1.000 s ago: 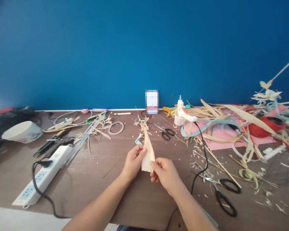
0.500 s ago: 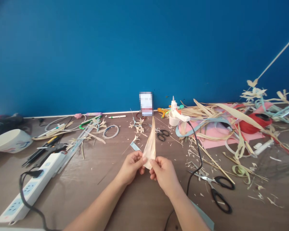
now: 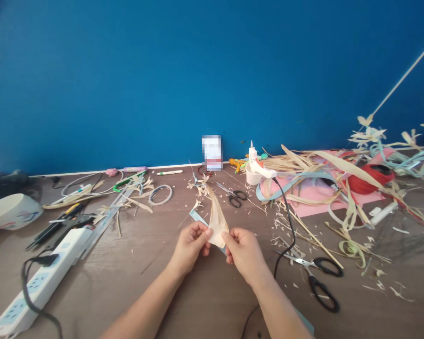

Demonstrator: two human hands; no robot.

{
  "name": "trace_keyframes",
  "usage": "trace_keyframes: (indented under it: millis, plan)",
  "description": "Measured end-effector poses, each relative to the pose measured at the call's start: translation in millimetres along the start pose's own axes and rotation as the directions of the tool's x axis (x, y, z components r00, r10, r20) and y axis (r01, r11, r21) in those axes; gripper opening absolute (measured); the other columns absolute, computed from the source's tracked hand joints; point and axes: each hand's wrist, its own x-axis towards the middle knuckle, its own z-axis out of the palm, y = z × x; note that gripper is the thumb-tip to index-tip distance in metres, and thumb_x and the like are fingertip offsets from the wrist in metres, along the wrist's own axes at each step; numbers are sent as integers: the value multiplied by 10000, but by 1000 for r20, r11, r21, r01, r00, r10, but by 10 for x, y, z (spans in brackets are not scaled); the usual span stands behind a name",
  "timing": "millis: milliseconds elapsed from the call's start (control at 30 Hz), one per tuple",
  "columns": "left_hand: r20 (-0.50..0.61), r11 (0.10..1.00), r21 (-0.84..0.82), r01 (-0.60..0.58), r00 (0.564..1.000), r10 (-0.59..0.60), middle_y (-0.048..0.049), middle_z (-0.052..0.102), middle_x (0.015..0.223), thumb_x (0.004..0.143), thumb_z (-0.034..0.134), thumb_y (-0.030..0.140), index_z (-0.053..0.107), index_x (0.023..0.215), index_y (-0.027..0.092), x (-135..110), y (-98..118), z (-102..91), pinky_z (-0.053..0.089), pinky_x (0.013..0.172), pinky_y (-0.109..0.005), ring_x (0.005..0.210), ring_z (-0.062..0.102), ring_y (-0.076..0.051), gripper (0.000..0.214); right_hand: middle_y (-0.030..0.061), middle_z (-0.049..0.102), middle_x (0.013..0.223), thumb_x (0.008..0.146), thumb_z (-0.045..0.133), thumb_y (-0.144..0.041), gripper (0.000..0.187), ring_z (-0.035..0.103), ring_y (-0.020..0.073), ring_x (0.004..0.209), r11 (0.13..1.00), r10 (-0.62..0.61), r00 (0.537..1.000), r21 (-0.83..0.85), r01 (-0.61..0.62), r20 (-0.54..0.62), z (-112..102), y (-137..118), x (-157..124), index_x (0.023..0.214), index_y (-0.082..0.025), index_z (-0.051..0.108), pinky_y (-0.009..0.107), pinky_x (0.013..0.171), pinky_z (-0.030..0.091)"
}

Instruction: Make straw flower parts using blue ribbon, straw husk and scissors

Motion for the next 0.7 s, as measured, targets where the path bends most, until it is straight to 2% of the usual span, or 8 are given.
trace_keyframes:
  millis: [267,433,500,600,700]
  plan:
    - [-37,998,46,-34,999,36,51,484,448,694,579,382,482,676,136,-28,21,12,332,364,-156,349,435,-52,265,-69,442,343,737,480,-369,305,410,80,313,985,-69,997,-163,63,-33,-11,-20,20,494,-197,413,197,377,320]
    - [-143,989,28,-145,979,148,66,437,460,739,531,375,470,716,147,1,21,-28,322,379,-156,368,395,-45,236,-64,432,329,749,450,-354,308,382,81,313,966,-82,994,-253,62,-70,-93,-44,8,487,-204,388,197,380,302]
    - [-106,988,5,-156,982,156,50,459,535,747,509,398,474,818,152,2,11,-16,327,379,-161,409,413,-56,259,-63,421,335,752,439,-346,301,384,86,324,950,-88,994,-305,64,-65,-105,-38,-3,492,-205,384,200,386,297]
    - [12,985,23,-173,985,173,17,495,676,719,540,411,434,996,165,-28,-13,40,348,413,-167,504,458,-76,385,-52,426,385,752,436,-335,290,399,96,371,900,-154,987,-418,119,-50,-43,-12,-43,500,-203,384,206,408,284]
    - [26,978,92,-189,982,188,17,501,679,732,537,384,440,962,170,-67,-47,83,358,476,-176,542,461,-81,329,-37,444,448,754,437,-308,268,391,103,430,825,-251,968,-529,199,-27,79,6,-126,514,-198,390,217,440,265]
